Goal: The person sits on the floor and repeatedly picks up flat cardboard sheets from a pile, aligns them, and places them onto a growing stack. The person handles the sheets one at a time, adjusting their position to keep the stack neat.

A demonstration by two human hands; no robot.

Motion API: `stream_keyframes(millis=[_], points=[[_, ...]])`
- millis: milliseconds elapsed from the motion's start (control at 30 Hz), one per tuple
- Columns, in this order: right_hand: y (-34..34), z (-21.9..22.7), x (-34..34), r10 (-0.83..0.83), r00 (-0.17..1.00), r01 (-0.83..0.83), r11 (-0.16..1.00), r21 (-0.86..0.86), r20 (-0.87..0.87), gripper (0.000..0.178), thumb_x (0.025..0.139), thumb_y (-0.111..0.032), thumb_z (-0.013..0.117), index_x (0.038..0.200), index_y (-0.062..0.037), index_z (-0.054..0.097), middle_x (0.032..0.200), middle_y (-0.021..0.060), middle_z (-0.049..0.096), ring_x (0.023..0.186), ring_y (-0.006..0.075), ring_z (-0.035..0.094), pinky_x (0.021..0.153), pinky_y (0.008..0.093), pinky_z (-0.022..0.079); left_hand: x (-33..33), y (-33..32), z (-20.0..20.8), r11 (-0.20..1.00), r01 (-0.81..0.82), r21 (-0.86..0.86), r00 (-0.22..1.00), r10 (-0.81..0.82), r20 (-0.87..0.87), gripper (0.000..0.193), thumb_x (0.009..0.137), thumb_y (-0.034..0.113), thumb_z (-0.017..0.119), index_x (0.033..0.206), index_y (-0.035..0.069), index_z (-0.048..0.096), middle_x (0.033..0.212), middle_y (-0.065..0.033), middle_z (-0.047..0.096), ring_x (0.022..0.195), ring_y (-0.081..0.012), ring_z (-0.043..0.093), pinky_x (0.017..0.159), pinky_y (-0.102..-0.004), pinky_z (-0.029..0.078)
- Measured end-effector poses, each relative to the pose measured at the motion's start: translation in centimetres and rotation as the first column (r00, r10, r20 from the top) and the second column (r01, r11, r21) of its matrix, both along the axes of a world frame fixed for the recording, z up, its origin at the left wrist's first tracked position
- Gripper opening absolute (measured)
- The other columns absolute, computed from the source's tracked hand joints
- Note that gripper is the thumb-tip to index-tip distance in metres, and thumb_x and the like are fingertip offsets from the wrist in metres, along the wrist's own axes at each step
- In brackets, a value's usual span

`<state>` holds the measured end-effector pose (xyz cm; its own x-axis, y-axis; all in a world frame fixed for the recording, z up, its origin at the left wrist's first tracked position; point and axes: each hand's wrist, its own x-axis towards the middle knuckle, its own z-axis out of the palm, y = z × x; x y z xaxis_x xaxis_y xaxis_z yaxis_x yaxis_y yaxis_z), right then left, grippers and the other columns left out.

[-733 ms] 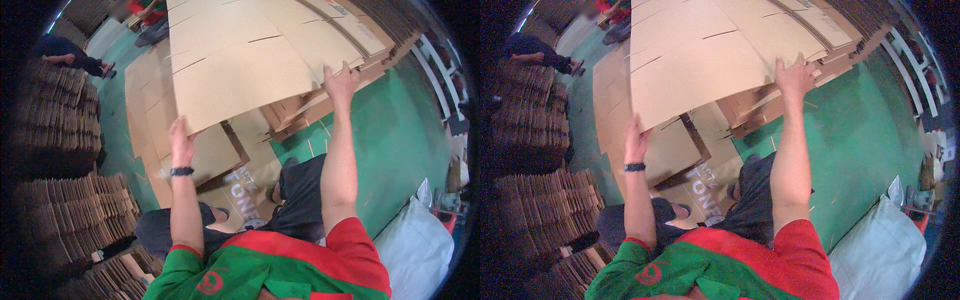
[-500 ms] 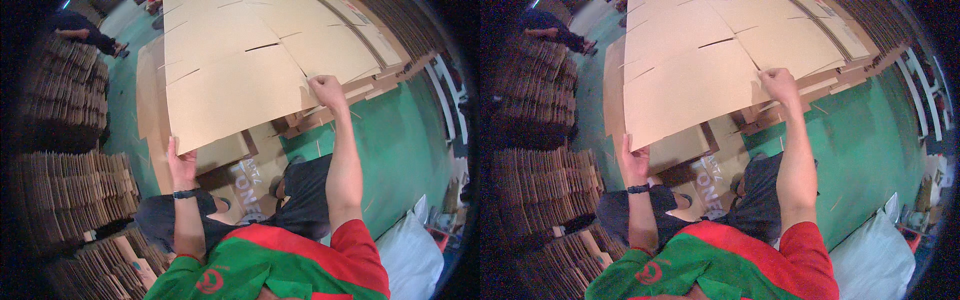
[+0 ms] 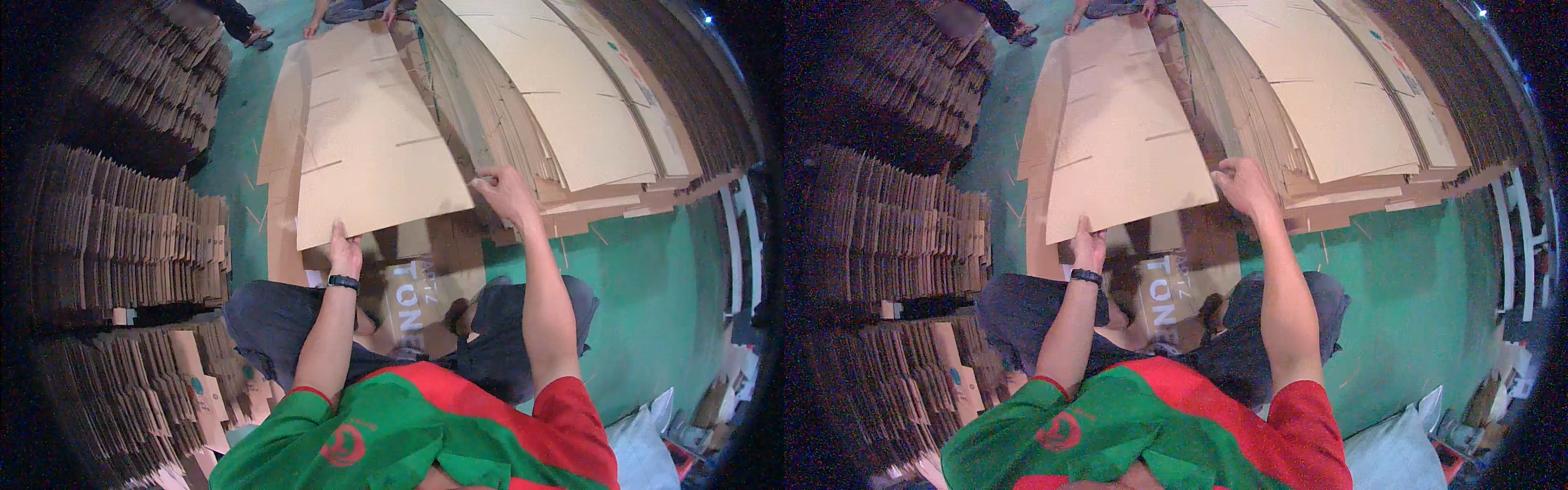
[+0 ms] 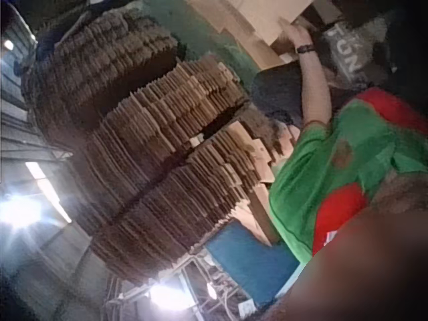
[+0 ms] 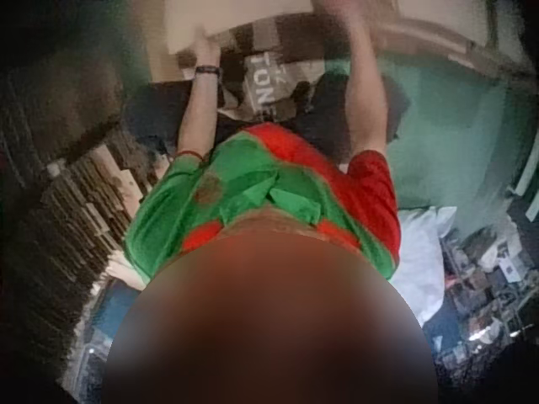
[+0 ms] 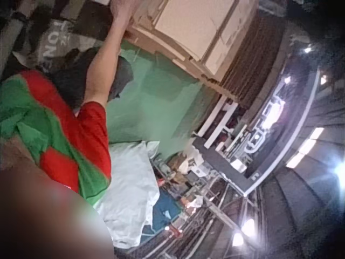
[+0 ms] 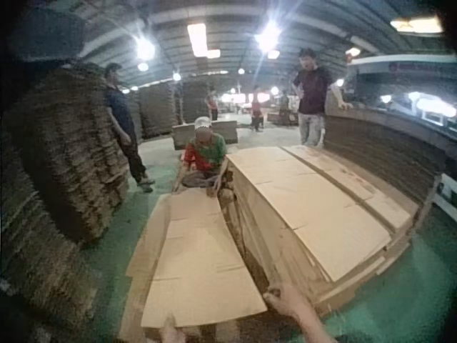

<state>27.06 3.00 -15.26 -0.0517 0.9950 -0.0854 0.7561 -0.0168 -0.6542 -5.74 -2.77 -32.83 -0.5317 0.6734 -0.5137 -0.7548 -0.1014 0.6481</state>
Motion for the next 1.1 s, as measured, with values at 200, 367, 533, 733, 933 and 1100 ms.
stream_keyframes(millis=[200, 367, 533, 733, 933, 1100], points=[[-0.3, 1.3, 3.0, -0.183, 0.983, 0.183, 0.983, 0.024, 0.018, 0.038, 0.083, -0.027, 0.066, 0.113, -0.0035, 0.067, 0.103, 0.0226, 0.067, 0.099, 0.0339, 0.065, 0.086, 0.0405, 0.051, -4.7, -0.1, -11.3, 0.994, 0.013, -0.107, 0.993, 0.0, 0.118, 0.035, 0.096, 0.01, 0.054, 0.128, 0.0, 0.043, 0.122, -0.0148, 0.055, 0.106, -0.0304, 0.059, 0.088, -0.0497, 0.052], [-0.1, 1.5, 8.9, -0.353, 0.933, 0.341, 0.928, 0.149, 0.067, 0.034, 0.084, -0.029, 0.061, 0.106, -0.0033, 0.07, 0.099, 0.0225, 0.068, 0.095, 0.0363, 0.066, 0.084, 0.0422, 0.051, -8.9, 0.5, -18.9, 0.992, 0.092, -0.09, 0.993, -0.084, 0.086, 0.038, 0.099, 0.021, 0.048, 0.133, 0.005, 0.042, 0.127, -0.0146, 0.053, 0.119, -0.0312, 0.051, 0.1, -0.0524, 0.044], [-0.5, -0.1, 17.3, -0.647, 0.762, 0.632, 0.742, 0.222, -0.008, 0.033, 0.083, -0.028, 0.058, 0.099, -0.002, 0.071, 0.094, 0.0225, 0.068, 0.091, 0.0372, 0.067, 0.084, 0.044, 0.052, -13.5, -0.4, -21.2, 0.829, 0.516, -0.218, 0.809, -0.555, -0.195, 0.051, 0.101, 0.041, 0.039, 0.13, -0.001, 0.047, 0.128, -0.02, 0.055, 0.122, -0.031, 0.051, 0.102, -0.0441, 0.042], [0.9, -2.6, 19.9, -0.714, 0.614, 0.737, 0.671, -0.079, -0.336, 0.041, 0.088, -0.02, 0.058, 0.116, 0.01, 0.057, 0.086, 0.0153, 0.064, 0.066, 0.0193, 0.064, 0.05, 0.0315, 0.056, -7.9, -1.8, -17.6, 0.547, 0.458, -0.701, 0.807, -0.587, 0.07, 0.064, 0.094, 0.053, 0.046, 0.144, 0.014, 0.035, 0.15, -0.0113, 0.034, 0.13, -0.0351, 0.041, 0.106, -0.0582, 0.032], [1.8, -2.6, 20.1, -0.741, 0.341, 0.786, 0.562, -0.257, -0.579, 0.049, 0.087, -0.024, 0.066, 0.112, 0.0162, 0.053, 0.086, 0.0186, 0.063, 0.063, 0.0182, 0.063, 0.047, 0.0318, 0.054, 2.7, 1.0, -9.7, 0.683, 0.404, -0.609, 0.51, -0.721, -0.47, 0.057, 0.092, 0.036, 0.06, 0.134, 0.001, 0.043, 0.128, -0.0159, 0.054, 0.108, -0.03, 0.057, 0.085, -0.0414, 0.05], [1.6, -2.0, 19.9, -0.76, 0.456, 0.839, 0.541, -0.06, -0.462, 0.057, 0.087, -0.028, 0.067, 0.118, 0.0167, 0.05, 0.087, 0.0174, 0.064, 0.059, 0.0187, 0.063, 0.049, 0.0296, 0.054, 10.8, 4.0, 1.2, 0.678, 0.65, -0.343, 0.464, -0.712, -0.527, 0.053, 0.095, 0.032, 0.057, 0.134, -0.002, 0.045, 0.121, -0.0157, 0.059, 0.1, -0.026, 0.062, 0.08, -0.0366, 0.054]])
